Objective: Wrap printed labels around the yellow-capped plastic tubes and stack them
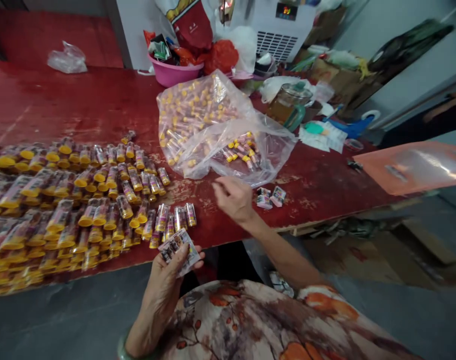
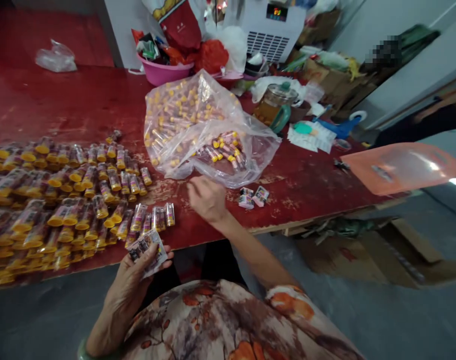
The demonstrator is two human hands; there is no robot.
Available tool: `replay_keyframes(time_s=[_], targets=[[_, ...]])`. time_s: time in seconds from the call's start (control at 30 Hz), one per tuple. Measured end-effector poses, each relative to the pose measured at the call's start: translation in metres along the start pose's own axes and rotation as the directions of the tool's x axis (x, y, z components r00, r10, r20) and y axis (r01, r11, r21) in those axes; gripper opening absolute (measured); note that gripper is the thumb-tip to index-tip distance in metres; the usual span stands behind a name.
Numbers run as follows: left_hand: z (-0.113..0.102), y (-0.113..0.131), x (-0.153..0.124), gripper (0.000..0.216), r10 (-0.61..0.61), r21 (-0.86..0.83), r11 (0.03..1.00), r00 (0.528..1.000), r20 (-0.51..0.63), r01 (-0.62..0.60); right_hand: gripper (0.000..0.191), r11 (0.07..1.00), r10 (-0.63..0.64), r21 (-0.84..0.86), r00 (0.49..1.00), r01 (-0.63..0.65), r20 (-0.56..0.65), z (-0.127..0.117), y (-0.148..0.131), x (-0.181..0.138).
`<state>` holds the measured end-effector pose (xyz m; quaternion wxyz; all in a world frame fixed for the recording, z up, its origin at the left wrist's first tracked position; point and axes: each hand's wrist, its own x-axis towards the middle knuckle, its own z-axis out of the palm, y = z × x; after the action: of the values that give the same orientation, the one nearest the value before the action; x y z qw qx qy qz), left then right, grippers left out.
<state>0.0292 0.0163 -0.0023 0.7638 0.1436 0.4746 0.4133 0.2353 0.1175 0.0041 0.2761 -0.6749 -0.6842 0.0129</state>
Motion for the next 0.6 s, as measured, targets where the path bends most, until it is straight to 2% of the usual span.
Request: replay_keyframes(time_s=[0.1,0.17,0.23,0.33,0.43,0.53,0.6], targets=[[0.013,-0.011,0.008,0.037,-0.008,0.024,1.000,1.000,0.013,0.008,0.030,0.953,0.257,-0.134,0.960,-0.271,-0.112,-0.023,0.065,0.020],[0.022,-0.016,0.012,0.039,0.000,0.038,0.999,0.999,0.034,-0.001,0.028,0.919,0.350,-0.152,0.930,-0.365,-0.113,-0.024,0.098,0.044],[0.029,-0.019,0.015,0.042,0.020,0.047,0.999,0.999,0.050,-0.023,0.026,0.897,0.409,-0.143,0.908,-0.419,-0.092,-0.018,0.116,0.065],[0.036,-0.019,0.020,0.044,0.051,0.057,0.997,0.998,0.041,-0.053,0.028,0.880,0.459,-0.107,0.886,-0.463,-0.064,-0.010,0.126,0.080],[0.042,-0.018,0.024,0.041,0.060,0.052,0.997,0.996,0.068,-0.064,0.031,0.871,0.487,-0.052,0.872,-0.489,-0.042,-0.014,0.129,0.080],[0.047,-0.018,0.028,0.037,0.043,0.051,0.998,0.995,0.091,-0.048,0.033,0.869,0.494,0.049,0.869,-0.493,-0.034,-0.029,0.126,0.061],[0.051,-0.020,0.031,0.036,0.033,0.044,0.998,0.998,0.062,-0.036,0.038,0.867,0.480,0.160,0.877,-0.471,-0.017,-0.042,0.117,0.033]])
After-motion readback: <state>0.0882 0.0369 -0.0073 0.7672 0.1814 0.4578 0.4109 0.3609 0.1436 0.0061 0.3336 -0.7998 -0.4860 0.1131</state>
